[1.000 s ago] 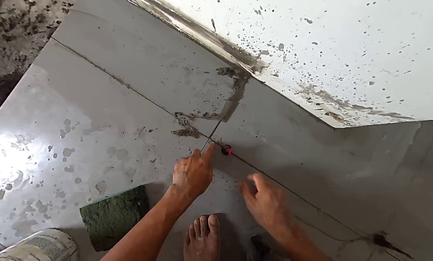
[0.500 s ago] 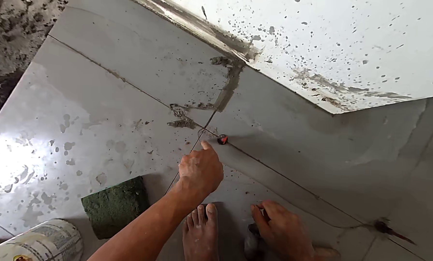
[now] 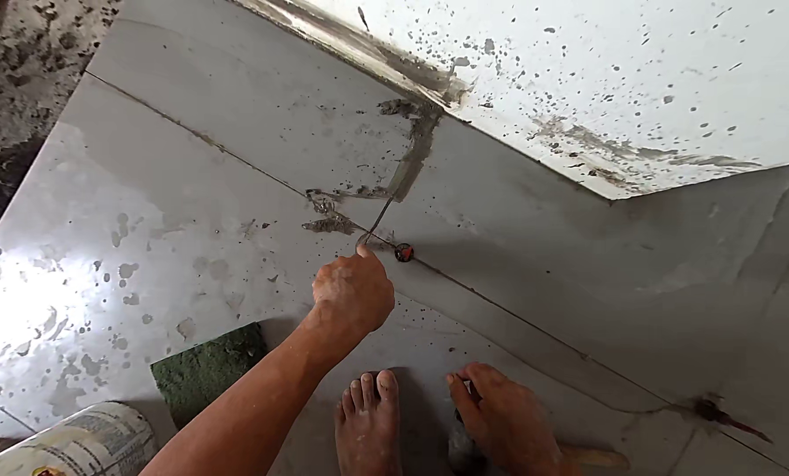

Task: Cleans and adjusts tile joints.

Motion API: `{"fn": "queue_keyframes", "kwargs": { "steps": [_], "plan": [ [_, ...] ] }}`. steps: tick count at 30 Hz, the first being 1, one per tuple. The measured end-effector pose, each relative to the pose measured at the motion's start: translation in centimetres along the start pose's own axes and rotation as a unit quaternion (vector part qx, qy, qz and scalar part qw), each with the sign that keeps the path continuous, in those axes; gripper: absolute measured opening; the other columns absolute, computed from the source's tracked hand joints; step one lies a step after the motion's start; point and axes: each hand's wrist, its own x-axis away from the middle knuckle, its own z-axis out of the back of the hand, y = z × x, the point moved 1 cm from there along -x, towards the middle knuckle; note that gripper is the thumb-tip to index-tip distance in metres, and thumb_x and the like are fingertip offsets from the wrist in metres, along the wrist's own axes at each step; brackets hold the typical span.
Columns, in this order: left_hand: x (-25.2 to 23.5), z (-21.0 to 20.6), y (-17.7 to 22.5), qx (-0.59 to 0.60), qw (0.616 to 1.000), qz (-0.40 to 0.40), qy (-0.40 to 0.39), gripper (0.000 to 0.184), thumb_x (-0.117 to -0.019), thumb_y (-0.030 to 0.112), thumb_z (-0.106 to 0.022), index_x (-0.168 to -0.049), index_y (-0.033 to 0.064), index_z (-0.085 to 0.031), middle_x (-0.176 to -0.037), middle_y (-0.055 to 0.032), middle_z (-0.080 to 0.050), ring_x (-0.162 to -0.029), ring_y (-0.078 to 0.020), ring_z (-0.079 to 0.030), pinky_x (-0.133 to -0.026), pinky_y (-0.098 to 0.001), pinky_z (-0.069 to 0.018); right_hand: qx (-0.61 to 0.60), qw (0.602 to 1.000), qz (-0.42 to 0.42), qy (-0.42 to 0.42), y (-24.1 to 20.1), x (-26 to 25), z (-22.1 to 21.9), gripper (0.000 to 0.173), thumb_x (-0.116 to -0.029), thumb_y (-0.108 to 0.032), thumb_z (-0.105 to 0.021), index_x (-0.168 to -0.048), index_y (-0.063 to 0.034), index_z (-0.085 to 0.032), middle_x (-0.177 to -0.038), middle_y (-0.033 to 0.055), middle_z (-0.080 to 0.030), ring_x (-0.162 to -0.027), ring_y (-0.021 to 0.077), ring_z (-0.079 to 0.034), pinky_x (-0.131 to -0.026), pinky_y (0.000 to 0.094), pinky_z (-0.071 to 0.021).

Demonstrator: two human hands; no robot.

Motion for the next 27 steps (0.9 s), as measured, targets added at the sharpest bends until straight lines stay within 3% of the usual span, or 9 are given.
{"fn": "queue_keyframes", "kwargs": {
  "steps": [2, 5, 8, 11, 13, 16, 19, 23, 27],
  "plan": [
    [-0.1, 0.1, -0.5, 0.007, 1.0, 0.002, 0.013, 0.05, -0.1024, 0.039, -0.045, -0.137, 0.0046, -0.052, -0.1, -0.0173, -0.068, -0.094, -0.0363, -0.07, -0.071, -0.0525, -0.056, 0.001, 1.0, 0.001, 0.001, 0.0, 0.0, -0.1, 0.035, -0.0974, -0.036, -0.052, -0.081, -0.0109, -0.069, -0.064, 0.0012, -0.061, -0.05, 0.0147, -0.06, -0.04, 0.0337, -0.0474],
    [2.8, -0.1, -0.1, 0.043, 0.995, -0.005, 0.094, 0.036, -0.1073, 0.034, -0.044, -0.117, 0.0035, -0.061, -0.102, -0.0198, -0.067, -0.1, -0.038, -0.068, -0.079, -0.0549, -0.0537, 0.001, 1.0, 0.004, 0.01, -0.3, -0.2, -0.2, 0.034, -0.0974, -0.036, -0.052, -0.082, -0.011, -0.07, -0.065, 0.0006, -0.061, -0.051, 0.0135, -0.06, -0.041, 0.032, -0.0478],
    [4.8, 0.7, 0.3, 0.088, 0.986, -0.023, 0.142, 0.034, -0.1096, 0.03, -0.045, -0.111, 0.0025, -0.063, -0.103, -0.0197, -0.067, -0.103, -0.0372, -0.068, -0.084, -0.0539, -0.0527, -0.016, 1.0, -0.001, 0.019, -0.6, -0.9, -0.3, 0.035, -0.0974, -0.037, -0.053, -0.087, -0.009, -0.072, -0.07, 0.0026, -0.064, -0.054, 0.0147, -0.063, -0.044, 0.0324, -0.051],
    [2.5, -0.2, -0.9, 0.128, 0.97, -0.097, 0.185, 0.031, -0.1074, 0.033, -0.05, -0.105, 0.0076, -0.068, -0.095, -0.0144, -0.069, -0.093, -0.0336, -0.069, -0.076, -0.0528, -0.0538, -0.056, 0.998, -0.016, 0.024, -1.0, -3.6, -0.1, 0.037, -0.0977, -0.036, -0.059, -0.1, -0.0038, -0.075, -0.082, 0.0079, -0.071, -0.064, 0.0193, -0.068, -0.055, 0.0372, -0.0587],
    [-0.8, -1.7, -1.8, 0.152, 0.949, -0.151, 0.233, 0.027, -0.1013, 0.035, -0.056, -0.098, 0.0132, -0.072, -0.082, -0.0079, -0.07, -0.079, -0.0284, -0.071, -0.063, -0.0502, -0.0551, -0.075, 0.996, -0.027, 0.046, -1.5, -6.7, -0.2, 0.037, -0.0957, -0.036, -0.067, -0.101, -0.0011, -0.076, -0.084, 0.011, -0.072, -0.067, 0.0236, -0.069, -0.059, 0.042, -0.0601],
    [-2.9, -3.5, -1.2, 0.209, 0.915, -0.198, 0.283, 0.021, -0.0982, 0.024, -0.062, -0.11, 0.0142, -0.076, -0.085, -0.0072, -0.07, -0.072, -0.0259, -0.068, -0.06, -0.0483, -0.0557, -0.095, 0.992, -0.06, 0.053, -3.1, -11.8, -0.1, 0.035, -0.0939, -0.038, -0.072, -0.094, -0.0033, -0.075, -0.08, 0.0092, -0.072, -0.07, 0.0246, -0.071, -0.063, 0.0461, -0.06],
    [-5.3, -5.8, -1.5, 0.239, 0.884, -0.209, 0.343, 0.022, -0.0974, 0.018, -0.063, -0.114, 0.0175, -0.076, -0.095, -0.0078, -0.069, -0.077, -0.0246, -0.07, -0.062, -0.0466, -0.0588, -0.133, 0.979, -0.151, 0.024, -5.5, -15.2, 0.9, 0.028, -0.0927, -0.037, -0.068, -0.084, -0.0106, -0.073, -0.069, 0.0017, -0.066, -0.062, 0.0174, -0.066, -0.057, 0.0431, -0.0539],
    [-5.2, -8.0, -2.8, 0.313, 0.847, -0.17, 0.393, 0.02, -0.0952, 0.016, -0.066, -0.112, 0.0142, -0.077, -0.096, -0.0079, -0.07, -0.08, -0.0227, -0.07, -0.064, -0.0446, -0.0597, -0.066, 0.97, -0.231, -0.042, -7.2, -16.8, 0.6, 0.055, -0.0912, -0.062, -0.068, -0.094, -0.0076, -0.071, -0.082, 0.0102, -0.069, -0.079, 0.029, -0.069, -0.068, 0.0529, -0.0554],
    [-4.2, -8.9, -2.8, 0.329, 0.826, -0.169, 0.425, 0.018, -0.0938, 0.017, -0.07, -0.11, 0.0131, -0.078, -0.097, -0.0072, -0.067, -0.079, -0.0204, -0.068, -0.063, -0.0408, -0.0582, -0.053, 0.967, -0.248, -0.014, -7.3, -17.3, -0.6, 0.063, -0.0895, -0.07, -0.064, -0.085, -0.007, -0.067, -0.074, 0.0106, -0.066, -0.074, 0.03, -0.068, -0.063, 0.0525, -0.0537]
  ]
}}
